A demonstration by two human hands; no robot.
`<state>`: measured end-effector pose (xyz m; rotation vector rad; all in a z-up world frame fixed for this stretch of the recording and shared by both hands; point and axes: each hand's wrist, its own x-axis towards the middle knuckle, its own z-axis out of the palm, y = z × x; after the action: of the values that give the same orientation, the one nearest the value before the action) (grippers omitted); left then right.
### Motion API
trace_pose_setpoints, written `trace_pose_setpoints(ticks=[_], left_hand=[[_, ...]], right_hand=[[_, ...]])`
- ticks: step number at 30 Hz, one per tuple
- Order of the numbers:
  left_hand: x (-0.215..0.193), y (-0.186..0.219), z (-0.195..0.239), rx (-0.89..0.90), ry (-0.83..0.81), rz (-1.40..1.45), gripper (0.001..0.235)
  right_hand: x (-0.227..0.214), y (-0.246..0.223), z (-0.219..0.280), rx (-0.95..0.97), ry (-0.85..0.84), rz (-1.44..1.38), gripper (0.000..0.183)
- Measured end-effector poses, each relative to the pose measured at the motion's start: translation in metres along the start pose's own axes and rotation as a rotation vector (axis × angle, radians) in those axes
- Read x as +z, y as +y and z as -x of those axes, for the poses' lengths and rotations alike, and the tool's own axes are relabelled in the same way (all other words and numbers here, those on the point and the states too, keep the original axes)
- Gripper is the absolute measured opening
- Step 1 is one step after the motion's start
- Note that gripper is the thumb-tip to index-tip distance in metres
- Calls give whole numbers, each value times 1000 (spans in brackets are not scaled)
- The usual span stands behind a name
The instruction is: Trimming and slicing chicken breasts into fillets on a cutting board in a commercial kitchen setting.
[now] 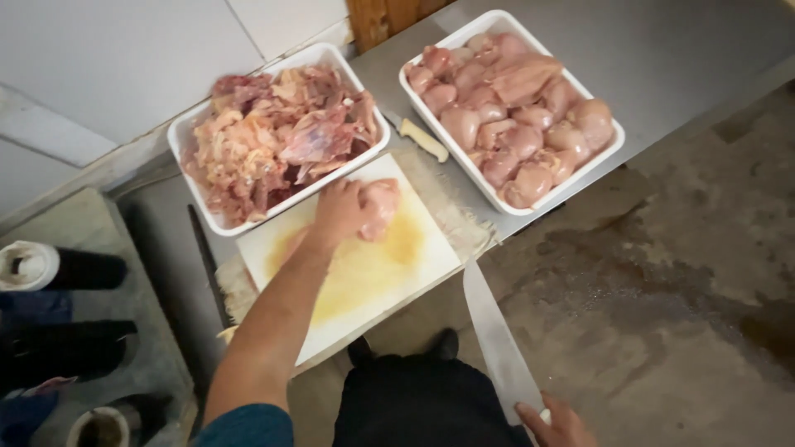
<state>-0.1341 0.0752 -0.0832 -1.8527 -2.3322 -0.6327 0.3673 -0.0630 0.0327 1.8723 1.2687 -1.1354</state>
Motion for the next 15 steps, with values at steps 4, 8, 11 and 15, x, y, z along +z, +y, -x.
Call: trace_pose_setpoints(ticks=[4, 8, 11, 15], left_hand=[[-64, 38, -25, -255, -645, 5, 66], [-111, 66, -33, -829, -917, 1258, 62], [-259, 186, -60, -726, -912, 671, 17], [-165, 103, -40, -329, -936, 725, 29]], right_hand=[[-18, 22, 1, -83, -1, -54, 52], [-39, 29, -4, -9, -69, -145, 60], [-50, 39, -10, 60, -29, -84, 61], [13, 107, -99, -94, 319, -189, 55]])
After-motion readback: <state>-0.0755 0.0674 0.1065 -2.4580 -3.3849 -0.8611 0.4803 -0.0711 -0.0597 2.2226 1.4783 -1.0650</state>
